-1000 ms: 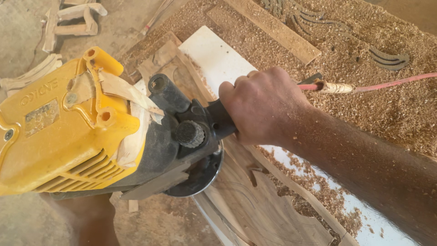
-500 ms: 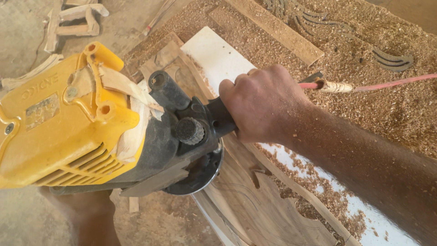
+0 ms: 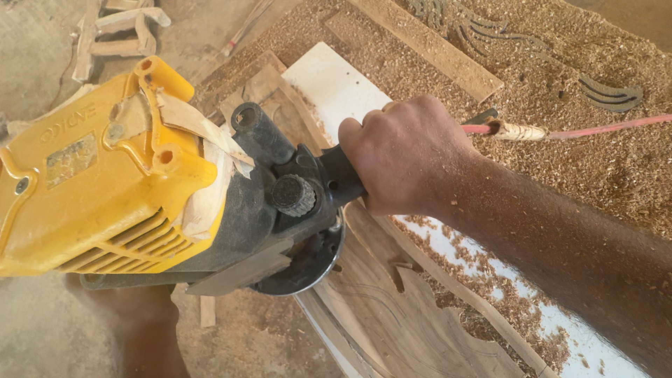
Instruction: The person uses a yellow handheld router to carve a decorative pattern into a flat wooden board. The router is guided along the surface, removing material and creating a recessed design while wood shavings accumulate around the work area.
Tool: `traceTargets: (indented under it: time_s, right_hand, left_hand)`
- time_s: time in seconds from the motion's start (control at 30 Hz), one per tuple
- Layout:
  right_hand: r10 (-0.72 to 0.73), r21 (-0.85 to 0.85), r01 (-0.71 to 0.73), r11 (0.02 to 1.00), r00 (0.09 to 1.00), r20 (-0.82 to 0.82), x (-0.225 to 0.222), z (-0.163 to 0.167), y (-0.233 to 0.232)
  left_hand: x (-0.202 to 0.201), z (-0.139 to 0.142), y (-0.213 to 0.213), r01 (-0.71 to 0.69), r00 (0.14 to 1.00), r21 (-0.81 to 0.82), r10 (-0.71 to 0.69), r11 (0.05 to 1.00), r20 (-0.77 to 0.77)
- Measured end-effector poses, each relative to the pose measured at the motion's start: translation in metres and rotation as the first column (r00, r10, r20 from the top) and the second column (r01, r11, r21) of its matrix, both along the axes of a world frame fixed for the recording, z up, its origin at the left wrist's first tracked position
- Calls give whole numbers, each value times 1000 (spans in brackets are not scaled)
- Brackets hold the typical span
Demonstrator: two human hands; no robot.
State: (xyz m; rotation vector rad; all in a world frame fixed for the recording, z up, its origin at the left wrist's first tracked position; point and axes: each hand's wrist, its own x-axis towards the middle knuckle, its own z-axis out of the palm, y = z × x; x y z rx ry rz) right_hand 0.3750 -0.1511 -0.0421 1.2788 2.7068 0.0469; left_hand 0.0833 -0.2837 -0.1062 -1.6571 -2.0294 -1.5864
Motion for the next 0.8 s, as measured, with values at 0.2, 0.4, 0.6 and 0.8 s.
traceTargets:
  time_s: [0.2,0.4,0.6,0.8]
  right_hand:
    - [-4,10,4,1000,1000,2,0,-1,0]
    - [-3,6,3,1000,1000,7,0,-2,1]
    - [14,55,-12,998,999,-37,1,-4,1]
    - [22,55,-20,998,999,-33,2,-6,2]
  left_hand:
    - [1,-3,2,-47,996,-11,48,999,75]
    - [0,-4,1,28,996,36,-31,999,88]
    - [-1,-7,0,68,983,50,-75,996,168]
    - [1,-8,2,38,931,48,-53,998,362]
